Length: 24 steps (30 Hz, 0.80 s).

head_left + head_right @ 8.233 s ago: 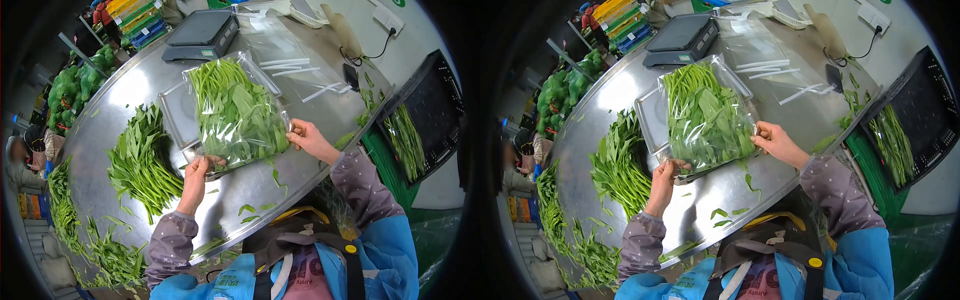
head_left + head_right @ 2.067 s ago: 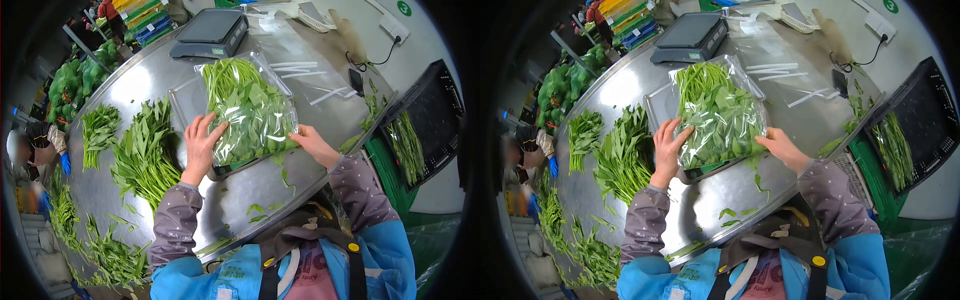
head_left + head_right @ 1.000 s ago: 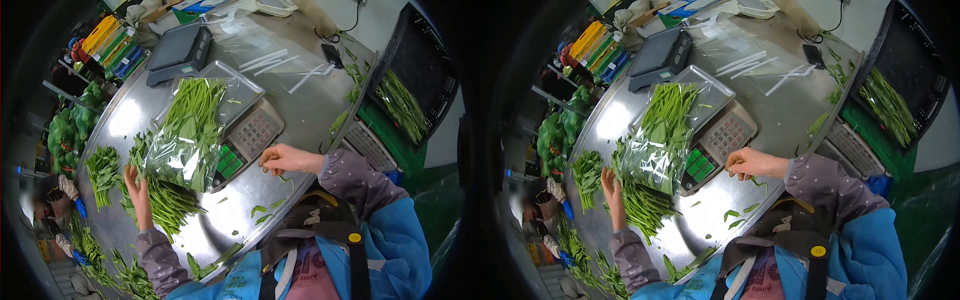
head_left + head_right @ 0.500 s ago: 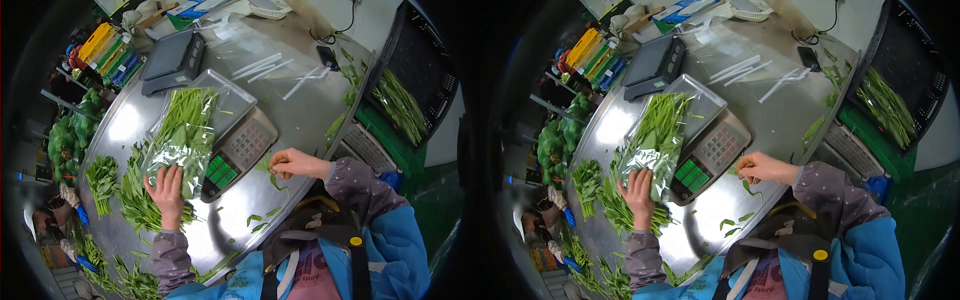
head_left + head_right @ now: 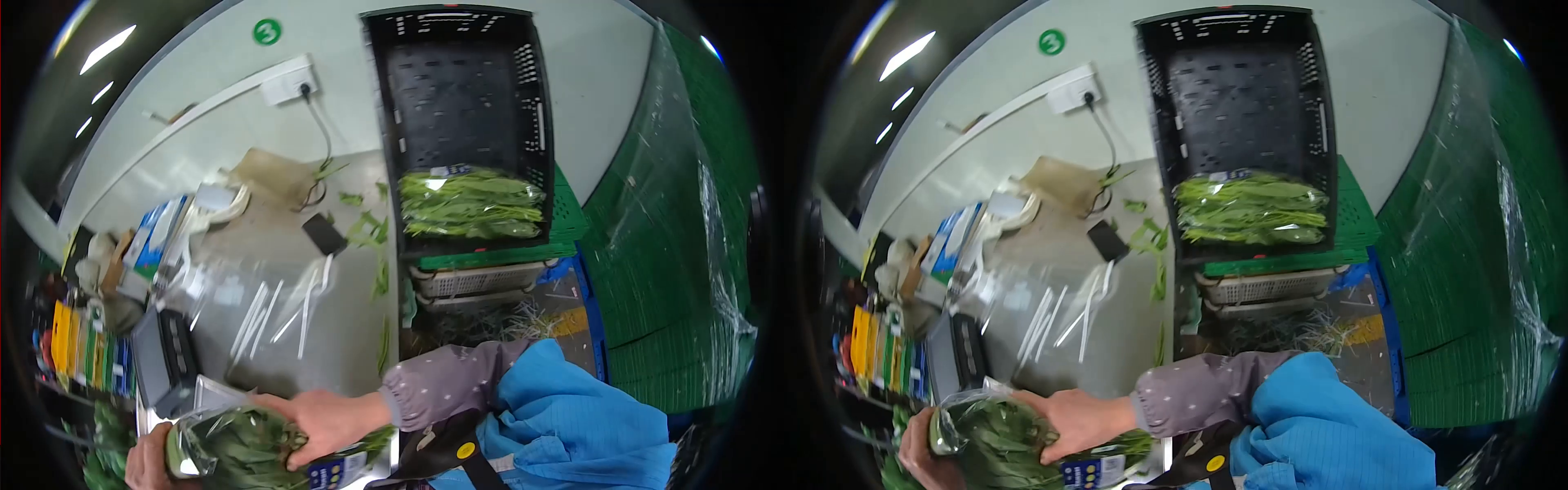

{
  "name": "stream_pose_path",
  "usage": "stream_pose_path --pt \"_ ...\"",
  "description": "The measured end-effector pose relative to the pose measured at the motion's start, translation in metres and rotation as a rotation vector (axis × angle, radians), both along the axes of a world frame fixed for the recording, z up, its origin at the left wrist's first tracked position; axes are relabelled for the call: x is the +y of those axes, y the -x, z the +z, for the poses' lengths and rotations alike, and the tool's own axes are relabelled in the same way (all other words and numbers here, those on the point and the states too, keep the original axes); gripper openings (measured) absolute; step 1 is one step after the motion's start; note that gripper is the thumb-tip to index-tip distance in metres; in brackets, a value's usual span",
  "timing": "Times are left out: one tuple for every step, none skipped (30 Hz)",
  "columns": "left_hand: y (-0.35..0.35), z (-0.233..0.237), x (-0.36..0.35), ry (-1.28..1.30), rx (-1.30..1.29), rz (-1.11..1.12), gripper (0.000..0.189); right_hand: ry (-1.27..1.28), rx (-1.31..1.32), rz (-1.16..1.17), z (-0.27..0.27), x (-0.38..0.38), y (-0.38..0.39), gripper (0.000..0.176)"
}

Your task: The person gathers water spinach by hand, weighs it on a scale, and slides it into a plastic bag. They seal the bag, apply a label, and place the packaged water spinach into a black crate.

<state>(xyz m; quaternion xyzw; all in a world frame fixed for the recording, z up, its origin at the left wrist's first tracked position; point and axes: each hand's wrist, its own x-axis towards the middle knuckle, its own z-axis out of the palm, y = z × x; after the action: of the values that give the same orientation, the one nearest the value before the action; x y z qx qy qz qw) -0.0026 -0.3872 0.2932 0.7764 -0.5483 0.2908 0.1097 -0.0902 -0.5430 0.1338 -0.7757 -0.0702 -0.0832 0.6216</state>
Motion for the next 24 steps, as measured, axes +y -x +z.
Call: stream_pose_path --pt "0.001 -0.003 -0.025 0.044 -0.002 -0.042 0.008 -0.008 -0.057 -0.054 -0.004 -0.020 0.010 0.082" --pt "-0.005 -0.006 -0.042 -0.036 0.070 -0.091 0.020 -0.017 -0.113 -0.104 -0.011 -0.041 0.020 0.072" --pt "-0.010 -0.018 -0.060 -0.008 0.194 -0.114 0.025 -0.077 -0.227 -0.150 -0.013 -0.063 0.033 0.057" --pt "-0.011 -0.026 -0.081 0.018 0.321 -0.134 0.031 -0.076 -0.114 -0.176 -0.007 -0.087 0.050 0.055" --pt "-0.007 -0.032 -0.101 0.095 0.313 -0.194 0.037 -0.019 -0.129 -0.255 -0.015 -0.108 0.062 0.053" --pt "0.000 -0.031 -0.125 0.172 0.307 -0.249 0.043 0.038 -0.171 -0.355 -0.018 -0.132 0.078 0.051" --pt "-0.004 -0.029 -0.139 0.161 0.210 -0.342 0.057 0.044 -0.095 -0.437 -0.023 -0.157 0.095 0.047" --pt "-0.007 -0.032 -0.148 0.161 0.210 -0.341 0.057 0.016 -0.073 -0.538 -0.021 -0.182 0.113 0.042" --pt "-0.009 -0.037 -0.157 0.153 0.288 -0.329 0.059 0.002 -0.053 -0.570 -0.011 -0.209 0.135 0.038" --pt "-0.011 -0.044 -0.164 0.146 0.365 -0.315 0.060 0.083 -0.046 -0.634 -0.008 -0.237 0.154 0.035" --pt "-0.011 -0.054 -0.168 0.120 0.456 -0.250 0.063 -0.131 -0.001 -0.665 -0.002 -0.259 0.172 0.035" --pt "-0.012 -0.064 -0.171 0.119 0.457 -0.245 0.063 -0.143 -0.009 -0.756 0.004 -0.283 0.186 0.032" --pt "-0.012 -0.073 -0.173 0.087 0.564 -0.188 0.063 -0.151 0.093 -0.806 0.011 -0.310 0.200 0.028" --pt "-0.012 -0.081 -0.176 0.056 0.670 -0.133 0.063 -0.107 0.099 -0.868 0.023 -0.331 0.209 0.028" --pt "-0.013 -0.087 -0.177 -0.007 0.725 -0.078 0.063 -0.098 0.066 -0.868 0.022 -0.361 0.215 0.031" --pt "-0.014 -0.100 -0.180 0.063 0.734 -0.100 0.055 -0.103 0.129 -0.871 0.030 -0.382 0.219 0.033" --pt "-0.015 -0.106 -0.177 0.027 0.703 -0.104 0.046 -0.103 0.130 -0.857 0.032 -0.403 0.219 0.031" --pt "-0.014 -0.109 -0.177 -0.008 0.671 -0.105 0.036 -0.103 0.129 -0.840 0.032 -0.423 0.217 0.030" --pt "-0.015 -0.118 -0.172 -0.002 0.673 -0.100 0.036 -0.098 0.195 -0.836 0.036 -0.438 0.215 0.030" --pt "-0.019 -0.130 -0.165 -0.081 0.739 -0.050 0.042 -0.096 0.260 -0.830 0.037 -0.452 0.212 0.031" --pt "-0.021 -0.142 -0.160 -0.159 0.804 0.003 0.047 -0.059 0.297 -0.843 0.027 -0.475 0.208 0.035" --pt "-0.021 -0.153 -0.154 -0.155 0.807 0.017 0.047 -0.058 0.299 -0.828 0.022 -0.489 0.202 0.035" --pt "-0.021 -0.163 -0.148 -0.149 0.868 0.056 0.045 0.045 0.348 -0.909 0.018 -0.500 0.196 0.034" --pt "-0.020 -0.171 -0.143 -0.143 0.928 0.096 0.043 0.149 0.394 -0.988 0.010 -0.514 0.190 0.034"
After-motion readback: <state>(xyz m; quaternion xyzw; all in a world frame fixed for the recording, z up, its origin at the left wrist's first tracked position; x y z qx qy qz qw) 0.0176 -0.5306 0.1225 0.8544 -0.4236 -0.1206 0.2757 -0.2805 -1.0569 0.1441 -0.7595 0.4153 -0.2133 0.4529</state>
